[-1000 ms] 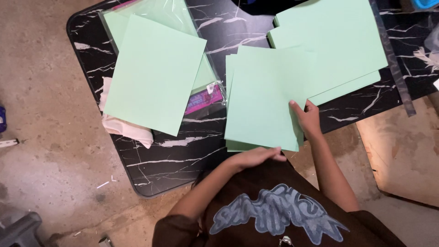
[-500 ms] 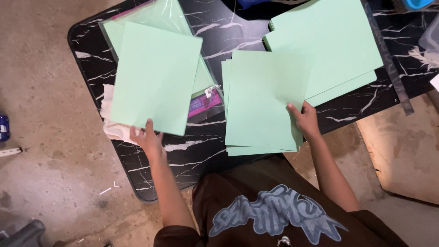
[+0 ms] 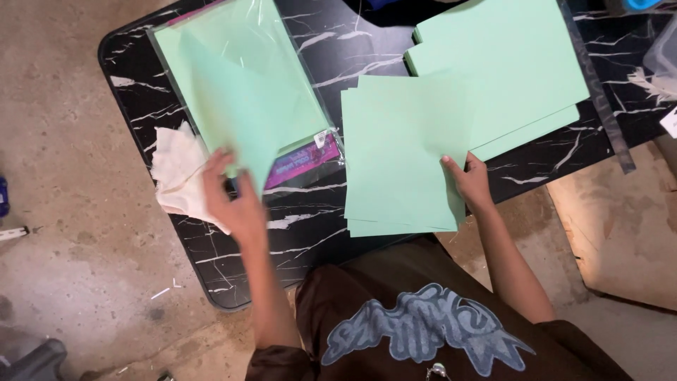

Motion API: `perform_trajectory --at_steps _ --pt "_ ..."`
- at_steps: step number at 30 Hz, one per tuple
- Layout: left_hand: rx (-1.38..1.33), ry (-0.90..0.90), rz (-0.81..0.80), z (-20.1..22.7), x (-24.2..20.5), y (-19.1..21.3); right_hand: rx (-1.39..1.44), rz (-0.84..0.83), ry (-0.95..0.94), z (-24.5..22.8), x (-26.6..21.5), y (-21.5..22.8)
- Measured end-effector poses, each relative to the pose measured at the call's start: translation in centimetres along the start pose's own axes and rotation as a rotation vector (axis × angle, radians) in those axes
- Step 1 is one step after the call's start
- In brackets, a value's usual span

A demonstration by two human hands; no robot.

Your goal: The person stands at a table and repeatedly picks up light green sheets of paper from a stack, folds them in half, and places them onto a separate pile. The person handles the paper by hand throughout the process.

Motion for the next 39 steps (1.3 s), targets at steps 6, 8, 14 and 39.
perform_trajectory --at_steps 6,8,14,39 --pt "0.007 -0.33 -0.648 8.6 -6.9 -12.2 0.002 0.022 -0.007 -1.4 -1.0 0.3" --pt "0.013 -0.394 -0.748 8.4 -10.3 -15.4 0.076 0.021 0.105 -0.1 -0.1 0.0" --pt "0.039 -0.462 -1.052 3.2 -18.5 -22.0 0.134 0.0 0.099 2.5 1.9 -0.4" --pt "0.421 0.05 -0.59 -9.4 -6.8 -10.4 0.064 0.012 0.033 -1.6 -1.1 0.4"
Point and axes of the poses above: each hand's wrist, its own x-axis towards the middle knuckle, its own y-axis out of the back of the hand, z = x × y, the point moved 10 cm from there along x, towards the middle knuckle, and after that the axes turned 11 degrees about -x, right-handed, at the moved point
